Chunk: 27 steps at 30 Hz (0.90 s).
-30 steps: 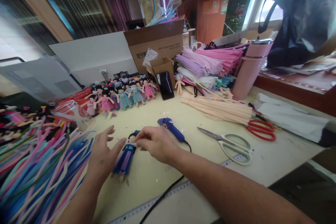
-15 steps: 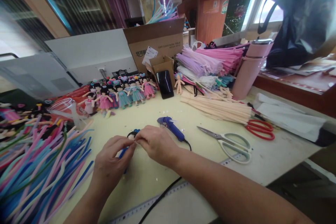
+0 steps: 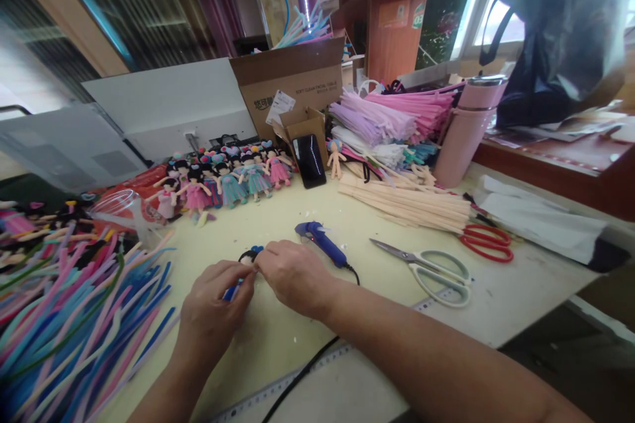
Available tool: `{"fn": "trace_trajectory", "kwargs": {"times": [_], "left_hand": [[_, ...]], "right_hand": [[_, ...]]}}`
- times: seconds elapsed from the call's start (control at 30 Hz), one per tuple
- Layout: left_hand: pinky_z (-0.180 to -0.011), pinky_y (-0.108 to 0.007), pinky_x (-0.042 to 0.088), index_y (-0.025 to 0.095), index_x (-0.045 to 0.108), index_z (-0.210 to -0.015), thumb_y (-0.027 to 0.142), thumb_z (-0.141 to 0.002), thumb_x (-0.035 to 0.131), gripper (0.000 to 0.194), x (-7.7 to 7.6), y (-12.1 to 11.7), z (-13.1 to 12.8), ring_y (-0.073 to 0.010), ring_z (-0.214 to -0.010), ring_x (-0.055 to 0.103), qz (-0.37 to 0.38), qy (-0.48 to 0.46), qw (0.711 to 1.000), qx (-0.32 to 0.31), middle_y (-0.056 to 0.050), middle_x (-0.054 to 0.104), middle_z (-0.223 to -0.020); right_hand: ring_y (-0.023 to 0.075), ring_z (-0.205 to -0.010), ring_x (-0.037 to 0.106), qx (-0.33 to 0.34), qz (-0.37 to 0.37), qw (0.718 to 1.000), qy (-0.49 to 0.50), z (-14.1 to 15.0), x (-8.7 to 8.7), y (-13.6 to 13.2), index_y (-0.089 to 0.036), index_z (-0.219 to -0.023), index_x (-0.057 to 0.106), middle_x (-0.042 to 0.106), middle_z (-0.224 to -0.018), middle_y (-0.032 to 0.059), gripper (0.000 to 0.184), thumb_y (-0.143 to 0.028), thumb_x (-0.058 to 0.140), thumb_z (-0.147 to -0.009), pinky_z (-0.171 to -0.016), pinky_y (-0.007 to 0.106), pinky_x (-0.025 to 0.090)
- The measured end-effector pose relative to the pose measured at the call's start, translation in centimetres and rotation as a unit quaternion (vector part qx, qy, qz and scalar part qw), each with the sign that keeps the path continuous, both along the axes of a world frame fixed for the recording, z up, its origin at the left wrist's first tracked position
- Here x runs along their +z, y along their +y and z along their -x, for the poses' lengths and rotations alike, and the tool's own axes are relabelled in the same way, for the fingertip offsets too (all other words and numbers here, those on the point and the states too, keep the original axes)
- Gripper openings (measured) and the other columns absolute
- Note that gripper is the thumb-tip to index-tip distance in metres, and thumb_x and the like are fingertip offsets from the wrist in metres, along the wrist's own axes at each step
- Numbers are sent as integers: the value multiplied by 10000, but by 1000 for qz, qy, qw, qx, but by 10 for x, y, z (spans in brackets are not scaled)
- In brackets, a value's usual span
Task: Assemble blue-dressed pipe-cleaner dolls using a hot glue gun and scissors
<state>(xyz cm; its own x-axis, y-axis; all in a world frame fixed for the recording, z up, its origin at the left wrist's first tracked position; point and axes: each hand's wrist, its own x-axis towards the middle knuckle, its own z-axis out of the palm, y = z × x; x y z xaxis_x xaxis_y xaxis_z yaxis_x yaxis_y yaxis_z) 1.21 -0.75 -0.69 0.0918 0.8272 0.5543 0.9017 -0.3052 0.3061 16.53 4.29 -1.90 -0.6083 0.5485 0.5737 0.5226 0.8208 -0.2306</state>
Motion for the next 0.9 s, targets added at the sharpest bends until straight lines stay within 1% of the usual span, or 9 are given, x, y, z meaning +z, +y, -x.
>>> {"fn": "trace_trajectory", "kwargs": {"times": [0.1, 0.2, 0.4, 0.67, 0.8, 0.9], "left_hand": [[-670, -336, 384, 213, 666, -713, 211, -810, 502, 190, -1, -1, -2, -212, -710, 589, -36, 86, 995, 29, -46, 702, -745], [-643, -328, 358, 212, 650, -672, 194, -806, 497, 205, -3, -1, -4, -204, -681, 582, -49, 118, 990, 54, -42, 691, -701], [-629, -314, 363, 214, 576, -580, 183, -780, 492, 219, -7, 0, -8, -192, -634, 576, -40, 77, 993, 80, -34, 644, -616], [-565, -279, 352, 227, 505, -559, 213, -780, 483, 223, -1, -1, -10, -160, -556, 535, -26, 45, 994, 99, 4, 591, -562], [-574, -282, 359, 227, 499, -555, 230, -778, 483, 224, -2, -1, -12, -165, -570, 543, -20, 24, 994, 105, 3, 586, -561], [-606, -286, 381, 227, 555, -596, 267, -797, 463, 224, -1, 0, -10, -176, -608, 564, 7, -3, 997, 80, -6, 619, -597]], "right_hand": [[165, -742, 547, -11, 5, 1000, -11, 1, 2, -2, -155, -805, 602, 606, -768, 49, 173, -173, 462, -905, -670, 279, 389], [167, -741, 545, -17, 6, 1000, -12, 3, 2, -4, -157, -798, 606, 606, -768, 52, 168, -172, 472, -899, -667, 281, 382], [174, -735, 545, -19, 0, 1000, -4, 5, 2, -5, -151, -787, 607, 606, -767, 57, 185, -176, 461, -897, -661, 287, 377], [174, -718, 547, -16, -3, 1000, 18, 8, 3, -7, -151, -762, 598, 606, -755, 68, 205, -164, 439, -891, -661, 287, 389], [175, -724, 552, -17, 5, 1000, 25, 10, 2, -7, -153, -766, 599, 609, -763, 67, 182, -166, 459, -882, -659, 286, 399], [174, -751, 562, -15, 24, 999, 36, 8, 2, -4, -153, -788, 608, 621, -783, 69, 163, -167, 473, -880, -681, 280, 409]]}}
